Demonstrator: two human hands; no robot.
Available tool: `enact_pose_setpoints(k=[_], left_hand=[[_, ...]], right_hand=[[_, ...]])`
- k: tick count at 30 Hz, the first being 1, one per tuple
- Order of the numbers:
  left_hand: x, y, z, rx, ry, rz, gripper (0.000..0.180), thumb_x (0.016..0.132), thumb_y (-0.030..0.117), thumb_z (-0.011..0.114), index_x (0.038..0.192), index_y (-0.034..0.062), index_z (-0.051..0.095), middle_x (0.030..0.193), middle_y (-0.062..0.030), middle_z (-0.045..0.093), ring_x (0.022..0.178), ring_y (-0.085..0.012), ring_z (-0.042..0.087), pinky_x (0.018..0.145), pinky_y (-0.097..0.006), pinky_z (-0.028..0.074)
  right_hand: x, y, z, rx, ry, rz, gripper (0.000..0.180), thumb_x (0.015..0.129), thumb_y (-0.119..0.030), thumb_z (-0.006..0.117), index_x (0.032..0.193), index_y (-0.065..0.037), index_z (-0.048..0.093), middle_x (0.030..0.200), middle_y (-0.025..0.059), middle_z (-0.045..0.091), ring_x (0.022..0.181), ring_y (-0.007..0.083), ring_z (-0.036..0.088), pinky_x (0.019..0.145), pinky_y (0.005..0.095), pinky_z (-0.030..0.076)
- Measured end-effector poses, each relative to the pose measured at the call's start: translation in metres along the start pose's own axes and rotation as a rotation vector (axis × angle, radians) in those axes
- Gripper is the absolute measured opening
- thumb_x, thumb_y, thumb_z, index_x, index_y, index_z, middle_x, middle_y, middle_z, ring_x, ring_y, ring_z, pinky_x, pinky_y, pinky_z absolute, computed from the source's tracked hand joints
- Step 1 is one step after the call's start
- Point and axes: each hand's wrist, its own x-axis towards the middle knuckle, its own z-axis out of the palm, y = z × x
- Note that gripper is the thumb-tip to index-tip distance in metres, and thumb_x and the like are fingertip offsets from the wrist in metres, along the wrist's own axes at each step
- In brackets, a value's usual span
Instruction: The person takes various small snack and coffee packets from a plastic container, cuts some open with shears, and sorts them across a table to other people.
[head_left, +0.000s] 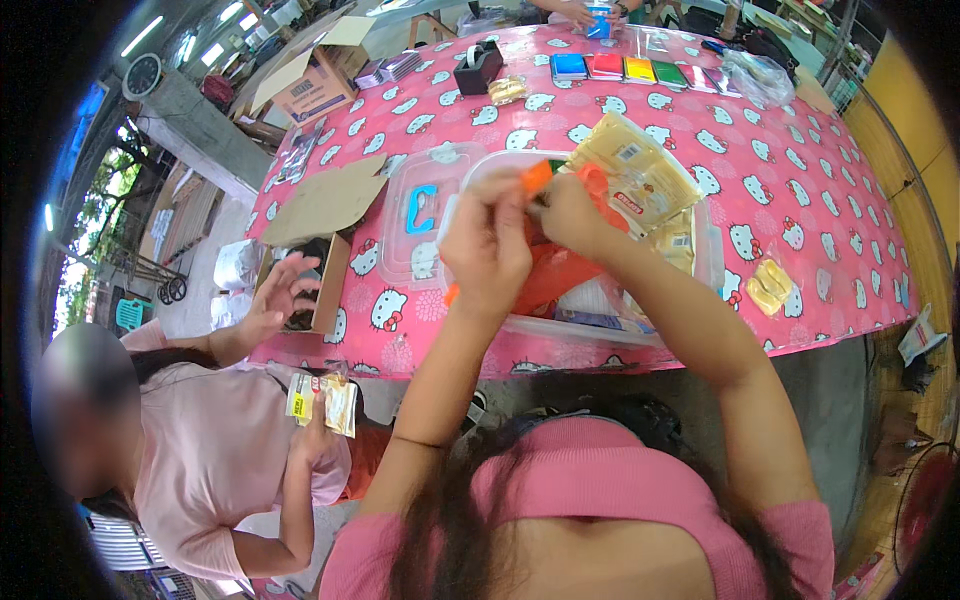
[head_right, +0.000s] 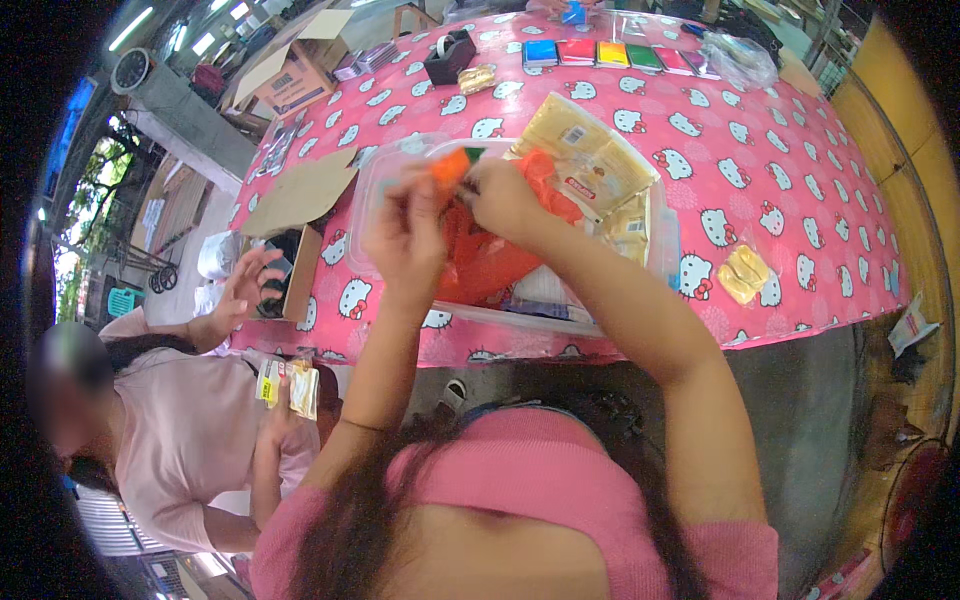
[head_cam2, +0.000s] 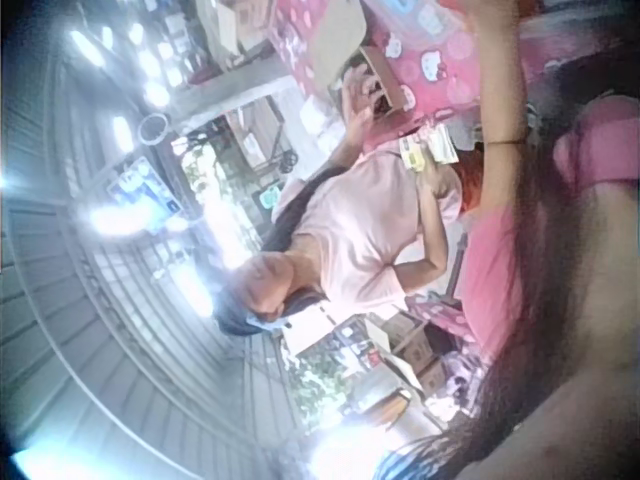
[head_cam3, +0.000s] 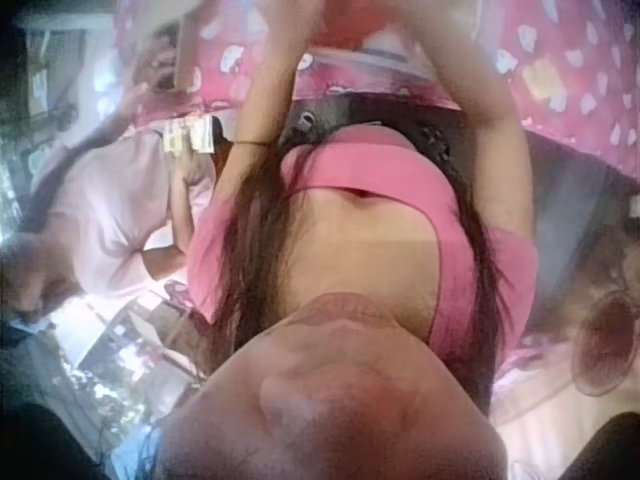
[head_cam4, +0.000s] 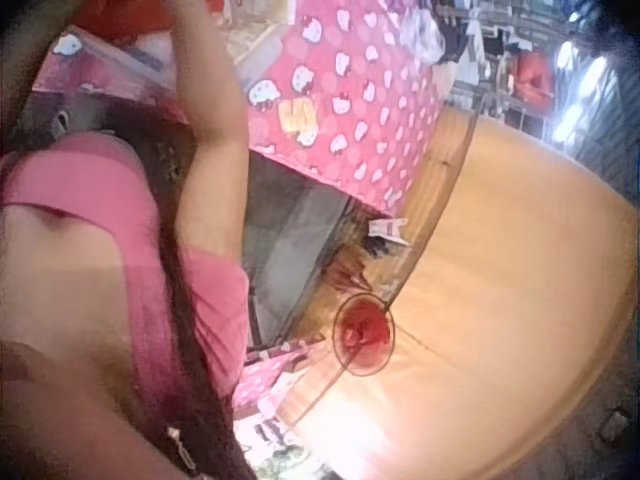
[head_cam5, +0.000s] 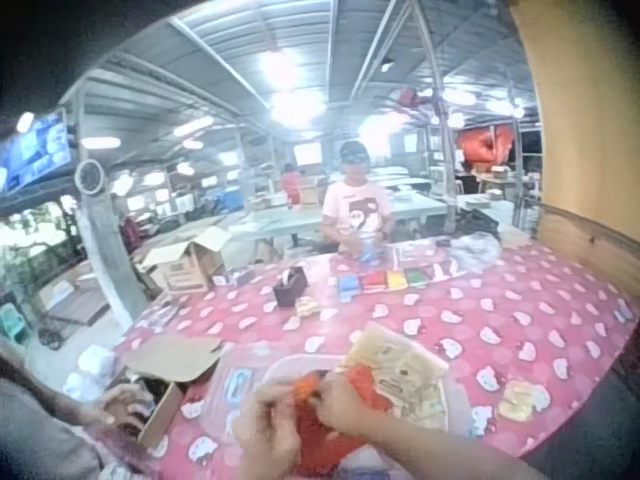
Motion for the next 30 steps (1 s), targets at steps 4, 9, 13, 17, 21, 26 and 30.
enact_pose_setpoints(k=[4,9,13,17,21,26,30], left_hand=[[0.025,0.004,-0.018,-0.267,0.481,-0.400,0.017,0.090,0.009,0.048,0.104,0.0001,0.046,0.091,-0.0082,0.058,0.077,-0.0160,0.059,0.068,-0.023,0.048],[0.006,-0.045,-0.084,-0.887,0.681,-0.875,0.025,0.093,0.013,0.035,0.113,0.0002,0.042,0.107,-0.0130,0.054,0.095,-0.0247,0.055,0.083,-0.036,0.046],[-0.014,-0.073,-0.117,-1.210,1.016,-1.244,0.032,0.093,0.012,0.026,0.119,-0.0012,0.041,0.117,-0.0171,0.048,0.109,-0.0292,0.047,0.093,-0.048,0.039],[-0.019,-0.079,-0.134,-1.593,1.058,-1.292,0.030,0.090,0.009,0.031,0.114,-0.0027,0.045,0.111,-0.0177,0.051,0.102,-0.0280,0.051,0.088,-0.046,0.043],[-0.012,-0.133,-0.211,-1.405,0.200,-1.213,0.032,0.078,0.003,0.047,0.109,-0.0068,0.046,0.101,-0.0192,0.053,0.094,-0.0267,0.054,0.082,-0.041,0.047],[-0.008,-0.118,-0.194,-2.320,1.137,-1.271,0.023,0.080,0.002,0.047,0.099,-0.0093,0.050,0.096,-0.0188,0.054,0.097,-0.0310,0.053,0.084,-0.044,0.046],[0.011,-0.069,-0.157,-1.615,1.138,-1.238,0.031,0.088,0.015,0.038,0.111,-0.0050,0.044,0.105,-0.0193,0.050,0.098,-0.0323,0.051,0.086,-0.048,0.043]], right_hand=[[-0.002,-0.002,0.003,-0.186,-0.065,-0.014,0.013,0.076,-0.013,0.058,0.078,-0.001,0.062,0.078,0.0200,0.059,0.075,0.0364,0.057,0.065,0.0415,0.043],[0.006,0.006,-0.007,-0.065,-0.106,0.060,0.017,0.078,-0.014,0.060,0.088,0.000,0.062,0.077,0.0134,0.061,0.068,0.0204,0.057,0.062,0.0321,0.044],[0.009,0.003,-0.005,-0.109,-0.172,0.115,0.018,0.079,-0.015,0.061,0.089,0.000,0.063,0.078,0.0102,0.062,0.070,0.0147,0.057,0.063,0.0288,0.044],[0.006,0.018,-0.009,-0.042,-0.104,0.076,0.015,0.075,-0.007,0.057,0.087,-0.001,0.063,0.078,0.0143,0.061,0.073,0.0223,0.059,0.066,0.0324,0.045],[0.004,0.006,0.001,-0.017,-0.094,0.033,0.022,0.068,-0.003,0.052,0.087,-0.003,0.063,0.080,0.0181,0.060,0.077,0.0301,0.060,0.069,0.0381,0.045],[0.003,0.001,-0.011,-0.044,-0.133,0.082,0.021,0.072,0.000,0.052,0.090,-0.001,0.062,0.081,0.0143,0.061,0.075,0.0230,0.059,0.068,0.0331,0.046],[0.007,0.011,-0.013,-0.104,-0.181,0.054,0.023,0.074,0.003,0.052,0.095,0.000,0.061,0.084,0.0103,0.063,0.075,0.0167,0.059,0.067,0.0287,0.047]])
